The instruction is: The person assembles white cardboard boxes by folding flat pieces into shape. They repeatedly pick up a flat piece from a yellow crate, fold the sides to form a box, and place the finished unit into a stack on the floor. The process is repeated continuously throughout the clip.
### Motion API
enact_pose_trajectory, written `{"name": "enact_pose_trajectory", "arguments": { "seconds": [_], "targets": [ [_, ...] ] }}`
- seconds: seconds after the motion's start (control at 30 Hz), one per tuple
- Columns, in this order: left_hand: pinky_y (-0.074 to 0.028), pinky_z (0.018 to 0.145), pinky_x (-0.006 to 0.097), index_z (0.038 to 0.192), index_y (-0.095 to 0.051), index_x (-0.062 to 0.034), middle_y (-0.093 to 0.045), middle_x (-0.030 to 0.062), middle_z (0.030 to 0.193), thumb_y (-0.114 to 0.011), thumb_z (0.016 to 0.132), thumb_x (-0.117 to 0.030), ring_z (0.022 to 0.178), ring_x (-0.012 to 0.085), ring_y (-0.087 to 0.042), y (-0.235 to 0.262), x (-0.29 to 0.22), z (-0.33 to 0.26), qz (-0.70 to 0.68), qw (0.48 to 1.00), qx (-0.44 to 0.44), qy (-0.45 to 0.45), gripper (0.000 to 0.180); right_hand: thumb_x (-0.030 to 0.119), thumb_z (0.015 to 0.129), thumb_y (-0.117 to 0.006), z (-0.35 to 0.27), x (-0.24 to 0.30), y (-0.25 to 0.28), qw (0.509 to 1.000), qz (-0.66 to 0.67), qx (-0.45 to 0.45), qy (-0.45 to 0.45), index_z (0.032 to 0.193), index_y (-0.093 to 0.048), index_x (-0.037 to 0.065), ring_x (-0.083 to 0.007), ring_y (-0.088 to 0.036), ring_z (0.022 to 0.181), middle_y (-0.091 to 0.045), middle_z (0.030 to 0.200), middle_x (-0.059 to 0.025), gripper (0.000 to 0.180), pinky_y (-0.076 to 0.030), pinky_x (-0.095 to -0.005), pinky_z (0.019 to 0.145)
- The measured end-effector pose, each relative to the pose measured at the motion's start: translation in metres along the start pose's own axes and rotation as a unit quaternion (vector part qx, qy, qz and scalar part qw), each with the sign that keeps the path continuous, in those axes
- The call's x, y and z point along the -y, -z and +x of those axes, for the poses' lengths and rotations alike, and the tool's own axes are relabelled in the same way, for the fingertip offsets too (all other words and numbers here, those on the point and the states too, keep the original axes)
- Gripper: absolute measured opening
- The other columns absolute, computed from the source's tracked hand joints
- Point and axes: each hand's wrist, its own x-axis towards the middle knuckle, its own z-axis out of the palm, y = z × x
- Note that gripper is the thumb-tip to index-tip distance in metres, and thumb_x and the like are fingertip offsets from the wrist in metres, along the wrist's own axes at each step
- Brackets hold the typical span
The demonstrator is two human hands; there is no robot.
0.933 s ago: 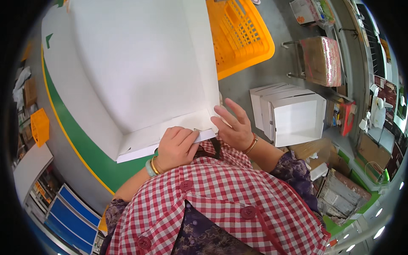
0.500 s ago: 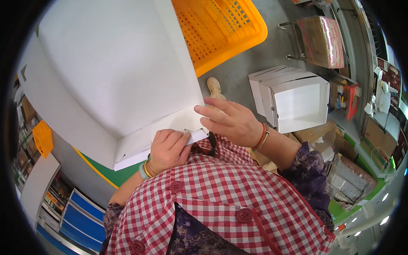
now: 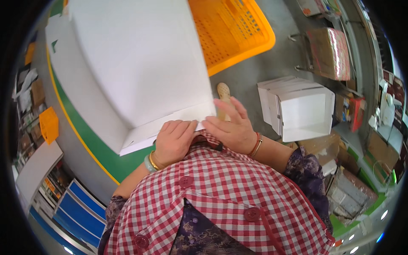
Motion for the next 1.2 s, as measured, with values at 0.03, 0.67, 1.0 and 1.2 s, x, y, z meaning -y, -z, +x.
{"name": "enact_pose_trajectory", "arguments": {
  "seconds": [0.03,0.67,1.0,1.2],
  "targets": [
    [-0.044,0.073,0.035,0.105,-0.061,0.0005,-0.061,0.0082,0.095,-0.070,0.070,-0.012,0.084,0.0239,-0.057,0.006,0.000,-0.005,0.009,1.000,-0.015,0.011,0.038,0.015,0.074,-0.067,0.003,0.002,-0.001,1.000,-0.008,-0.005,-0.008,0.095,-0.068,0.017,-0.0252,-0.047,0.120,-0.063,0.103,0.0048,0.021,-0.026,-0.0477,0.107],
    [-0.041,0.088,0.039,0.095,-0.061,-0.0085,-0.064,0.0027,0.086,-0.067,0.076,-0.013,0.083,0.0186,-0.060,0.010,0.078,-0.130,0.197,0.959,-0.129,0.158,0.020,0.009,0.075,-0.061,0.021,-0.031,-0.035,0.996,-0.031,0.051,0.071,0.079,-0.059,0.009,-0.0250,-0.051,0.113,-0.057,0.078,-0.0025,0.005,-0.025,-0.0527,0.107],
    [-0.043,0.085,0.040,0.089,-0.060,-0.0090,-0.058,0.0049,0.070,-0.063,0.077,-0.014,0.070,0.0226,-0.057,0.003,0.086,-0.111,0.149,0.980,-0.119,0.064,0.012,0.024,0.078,-0.061,0.060,-0.034,-0.017,0.963,-0.026,0.268,-0.011,0.080,-0.067,0.007,-0.0276,-0.060,0.091,-0.065,0.080,-0.0091,0.017,-0.042,-0.0448,0.093],
    [-0.047,0.073,0.035,0.088,-0.061,-0.0079,-0.061,0.0059,0.070,-0.061,0.083,-0.019,0.070,0.0204,-0.059,-0.029,0.062,-0.028,0.068,0.988,-0.115,-0.074,0.012,0.040,0.083,-0.061,0.166,0.006,-0.042,0.973,0.196,0.070,-0.098,0.113,-0.061,0.002,-0.0319,-0.061,0.094,-0.066,0.100,-0.0170,0.049,-0.047,-0.0408,0.083]
  ]
}}
